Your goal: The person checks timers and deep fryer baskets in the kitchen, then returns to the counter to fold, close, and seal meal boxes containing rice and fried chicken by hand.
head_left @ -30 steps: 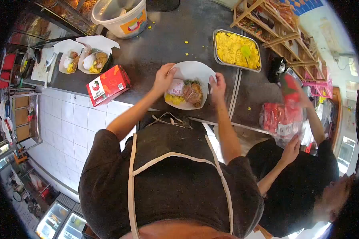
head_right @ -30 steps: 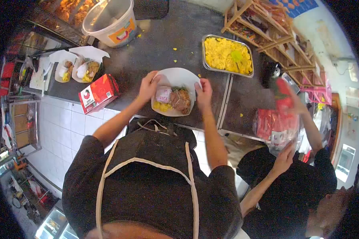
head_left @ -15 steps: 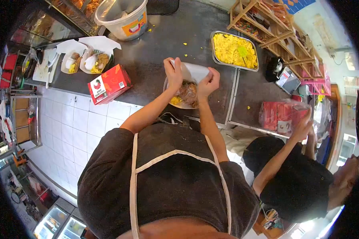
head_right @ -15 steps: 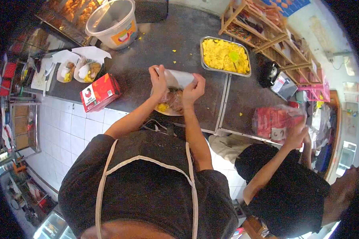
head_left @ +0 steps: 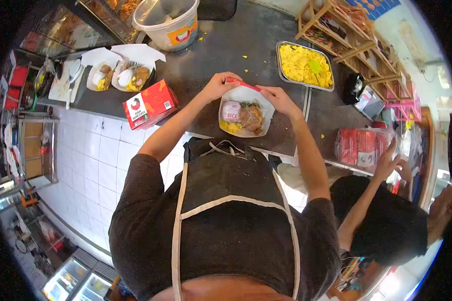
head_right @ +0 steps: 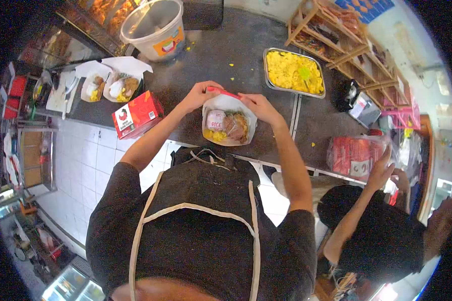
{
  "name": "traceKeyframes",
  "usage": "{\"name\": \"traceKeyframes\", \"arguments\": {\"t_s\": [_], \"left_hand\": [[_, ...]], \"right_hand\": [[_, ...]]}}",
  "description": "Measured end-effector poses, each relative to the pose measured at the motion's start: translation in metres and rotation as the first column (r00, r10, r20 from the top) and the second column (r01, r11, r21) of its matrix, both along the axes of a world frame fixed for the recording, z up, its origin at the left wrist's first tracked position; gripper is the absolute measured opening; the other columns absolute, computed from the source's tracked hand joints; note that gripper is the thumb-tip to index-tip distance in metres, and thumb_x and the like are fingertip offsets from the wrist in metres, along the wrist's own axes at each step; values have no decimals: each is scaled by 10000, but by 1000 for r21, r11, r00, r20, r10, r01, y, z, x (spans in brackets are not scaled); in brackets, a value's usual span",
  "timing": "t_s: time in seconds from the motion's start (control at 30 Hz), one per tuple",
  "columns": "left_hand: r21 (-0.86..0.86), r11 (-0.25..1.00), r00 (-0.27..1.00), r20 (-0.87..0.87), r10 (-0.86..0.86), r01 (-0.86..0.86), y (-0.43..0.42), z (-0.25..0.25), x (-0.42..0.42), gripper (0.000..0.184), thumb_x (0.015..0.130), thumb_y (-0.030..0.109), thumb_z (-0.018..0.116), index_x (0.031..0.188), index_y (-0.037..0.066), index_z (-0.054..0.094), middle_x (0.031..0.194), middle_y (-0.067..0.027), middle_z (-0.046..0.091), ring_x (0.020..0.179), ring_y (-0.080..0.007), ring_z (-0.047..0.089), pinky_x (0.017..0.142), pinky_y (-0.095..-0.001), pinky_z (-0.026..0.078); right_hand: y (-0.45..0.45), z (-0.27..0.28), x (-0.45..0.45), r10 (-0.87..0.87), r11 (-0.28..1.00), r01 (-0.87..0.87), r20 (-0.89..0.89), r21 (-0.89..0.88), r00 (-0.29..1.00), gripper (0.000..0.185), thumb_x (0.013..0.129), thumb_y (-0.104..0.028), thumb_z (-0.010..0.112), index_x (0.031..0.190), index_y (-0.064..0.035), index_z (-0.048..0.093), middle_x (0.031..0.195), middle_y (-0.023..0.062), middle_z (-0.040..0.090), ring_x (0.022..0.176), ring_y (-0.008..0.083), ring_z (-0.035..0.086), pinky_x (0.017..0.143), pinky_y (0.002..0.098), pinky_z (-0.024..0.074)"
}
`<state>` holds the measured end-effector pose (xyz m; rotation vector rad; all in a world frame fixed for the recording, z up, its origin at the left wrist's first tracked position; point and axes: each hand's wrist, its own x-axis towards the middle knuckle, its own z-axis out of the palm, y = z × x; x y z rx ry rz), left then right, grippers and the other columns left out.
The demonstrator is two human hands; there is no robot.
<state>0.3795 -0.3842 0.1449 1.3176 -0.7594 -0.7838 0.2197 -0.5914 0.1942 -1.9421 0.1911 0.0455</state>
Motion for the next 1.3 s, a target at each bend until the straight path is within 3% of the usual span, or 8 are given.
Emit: {"name": "traceKeyframes", "arguments": {"t_s": [0.13,0.2,0.23,0.4,0.57,0.77,1.1,1.3], "left_hand": [[140,985,921,389,35,-97,-8,0,0,231,845,99,675,1068,39,663,869,-73,697,764,-86,617,681,-259,498],[-36,985,833,530,160,-166,5,11,-10,261,827,55,653,1088,65,663,849,-94,695,708,-91,612,651,-268,497],[229,970,921,389,-11,-85,25,38,-20,297,841,46,625,1135,72,657,973,-115,705,896,-157,655,798,-310,499],[216,975,558,816,-151,-52,105,-11,-72,450,780,-19,551,1205,116,607,1513,-190,306,1411,-362,268,1138,-462,220],[239,966,969,243,33,-93,81,-37,-96,721,752,205,772,1331,47,372,1424,-248,337,1317,-342,379,1093,-402,296],[186,974,895,444,37,-132,69,-50,-97,845,753,260,795,1408,31,313,1313,-222,412,1243,-333,426,1048,-406,356],[504,782,926,285,249,-366,68,5,-124,835,841,374,699,1399,-111,312,1223,-282,561,1127,-326,571,977,-379,428],[482,836,964,172,204,-263,74,6,-134,799,847,315,705,1447,-19,296,1229,-267,577,1095,-311,603,919,-367,466]], "right_hand": [[7,9,8,-80,824,59,-12,-563,997,285,892,-195,617,1113,-20,657,1006,128,699,928,204,652,814,329,494],[-3,11,-3,-35,963,45,43,-267,998,251,851,-87,615,1087,-12,655,1009,145,695,1027,233,646,879,334,488],[2,28,-17,-24,995,16,76,100,997,355,804,20,584,1152,-27,631,1162,157,646,1144,264,597,967,327,455],[9,-31,-116,33,913,-30,0,-406,999,660,732,108,539,1367,-65,485,1473,174,388,1355,279,386,1115,360,300],[85,-60,-127,-218,976,216,65,37,974,891,766,-89,730,1507,-124,236,1576,185,119,1450,300,164,1158,393,184],[76,-69,-117,-327,899,340,95,-277,940,859,724,-376,798,1434,-125,384,1453,209,358,1297,378,380,1086,458,305],[84,-24,-128,-415,908,418,-79,20,906,728,772,-369,767,1364,-94,445,1341,194,472,1269,359,429,1078,407,333],[82,-39,-134,-343,920,342,27,-193,939,663,789,-273,758,1361,-107,464,1437,235,369,1318,393,396,1082,415,353]]}}
